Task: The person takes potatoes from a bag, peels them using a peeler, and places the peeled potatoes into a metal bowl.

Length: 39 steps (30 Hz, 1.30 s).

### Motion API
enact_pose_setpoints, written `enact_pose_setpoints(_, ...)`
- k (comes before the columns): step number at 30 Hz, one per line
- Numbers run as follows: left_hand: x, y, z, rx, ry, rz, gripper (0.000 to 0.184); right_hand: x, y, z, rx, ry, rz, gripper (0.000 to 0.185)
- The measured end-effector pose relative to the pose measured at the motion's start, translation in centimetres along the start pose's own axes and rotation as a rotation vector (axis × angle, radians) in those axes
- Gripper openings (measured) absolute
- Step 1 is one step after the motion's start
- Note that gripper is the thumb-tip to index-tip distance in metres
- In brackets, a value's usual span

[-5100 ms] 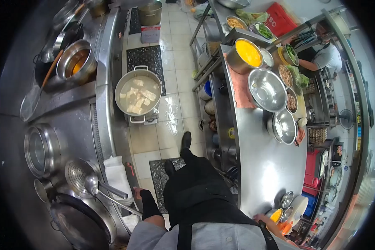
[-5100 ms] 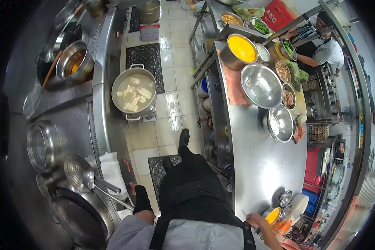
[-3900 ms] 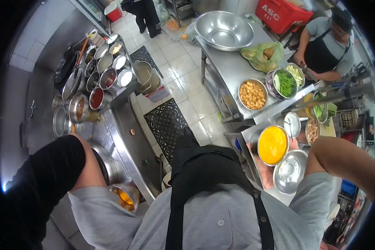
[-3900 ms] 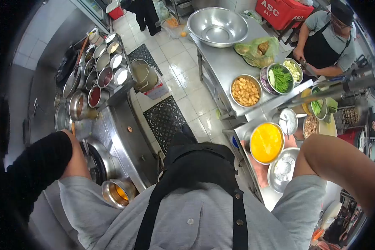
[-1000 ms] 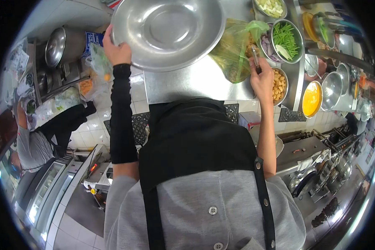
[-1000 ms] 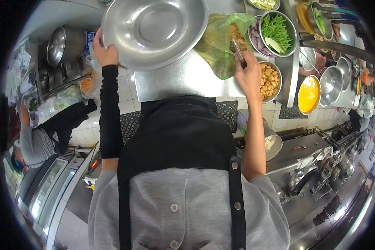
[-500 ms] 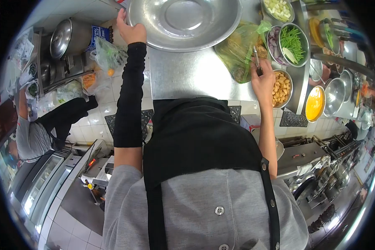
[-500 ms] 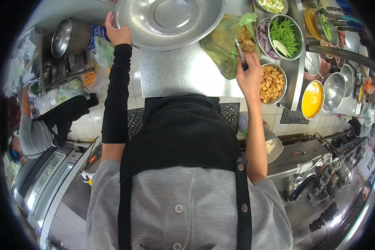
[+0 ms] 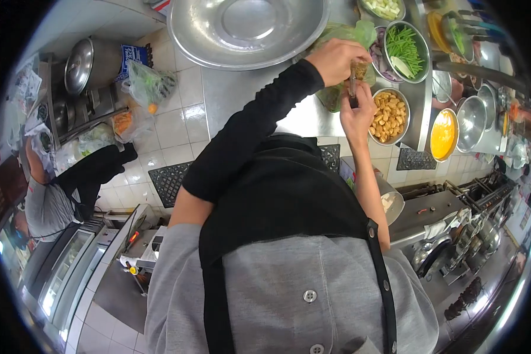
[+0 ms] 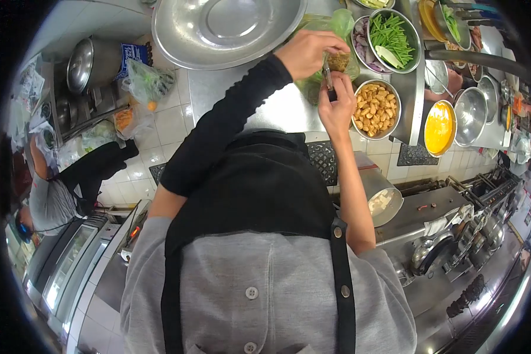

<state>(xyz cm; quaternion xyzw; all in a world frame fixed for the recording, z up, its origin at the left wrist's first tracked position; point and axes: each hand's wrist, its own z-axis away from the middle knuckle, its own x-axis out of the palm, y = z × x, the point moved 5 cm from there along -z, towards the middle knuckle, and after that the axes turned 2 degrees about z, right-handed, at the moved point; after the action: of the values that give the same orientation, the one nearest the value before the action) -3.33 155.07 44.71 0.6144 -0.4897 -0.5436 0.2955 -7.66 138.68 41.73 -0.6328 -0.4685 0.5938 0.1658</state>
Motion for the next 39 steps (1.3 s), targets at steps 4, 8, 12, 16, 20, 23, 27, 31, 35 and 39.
enact_pose_setpoints(4, 2.2, -1.4, 0.0, 0.111, -0.004, -0.578, 0.053, -0.2, -0.7, 0.4, -0.036, 0.062, -0.012, 0.021)
enact_pose_setpoints(8, 0.1, 1.1, 4.1, 0.201, 0.049, -0.746, 0.049, -1.1, -1.1, 0.5, -0.054, 0.079, -0.042, 0.018)
enact_pose_setpoints(12, -0.9, 1.3, 8.9, 0.207, -0.071, -0.636, 0.039, -1.8, -1.0, 1.0, -0.036, 0.014, -0.077, 0.017)
enact_pose_setpoints(16, -1.4, 1.5, 11.4, 0.218, -0.093, -0.618, 0.034, -1.4, -1.6, 2.2, -0.104, -0.107, -0.126, 0.019)
enact_pose_setpoints(20, -2.4, 0.8, 13.9, 0.185, -0.078, -0.665, 0.035, -1.8, -1.2, 3.3, -0.120, -0.187, -0.058, 0.021)
enact_pose_setpoints(23, -2.2, 0.3, 14.7, 0.200, -0.028, -0.645, 0.029, -1.6, 0.0, 4.6, -0.077, -0.275, -0.033, 0.024)
enact_pose_setpoints(27, -2.8, 1.4, 14.3, 0.114, 0.098, -0.615, 0.021, -1.5, -1.1, 3.5, -0.077, -0.251, -0.041, 0.027)
enact_pose_setpoints(31, -2.2, 3.0, 13.0, -0.078, 0.230, -0.759, 0.025, -2.7, -3.5, 1.4, -0.107, -0.130, 0.016, 0.030)
enact_pose_setpoints(35, -0.6, 3.8, 10.8, -0.298, 0.265, -0.833, 0.034, -2.1, -4.5, -1.7, 0.091, -0.131, 0.276, 0.026)
enact_pose_setpoints(39, 0.2, 3.7, 10.0, -0.244, 0.244, -0.756, 0.036, -1.5, -3.5, -3.5, 0.069, -0.062, 0.334, 0.022)
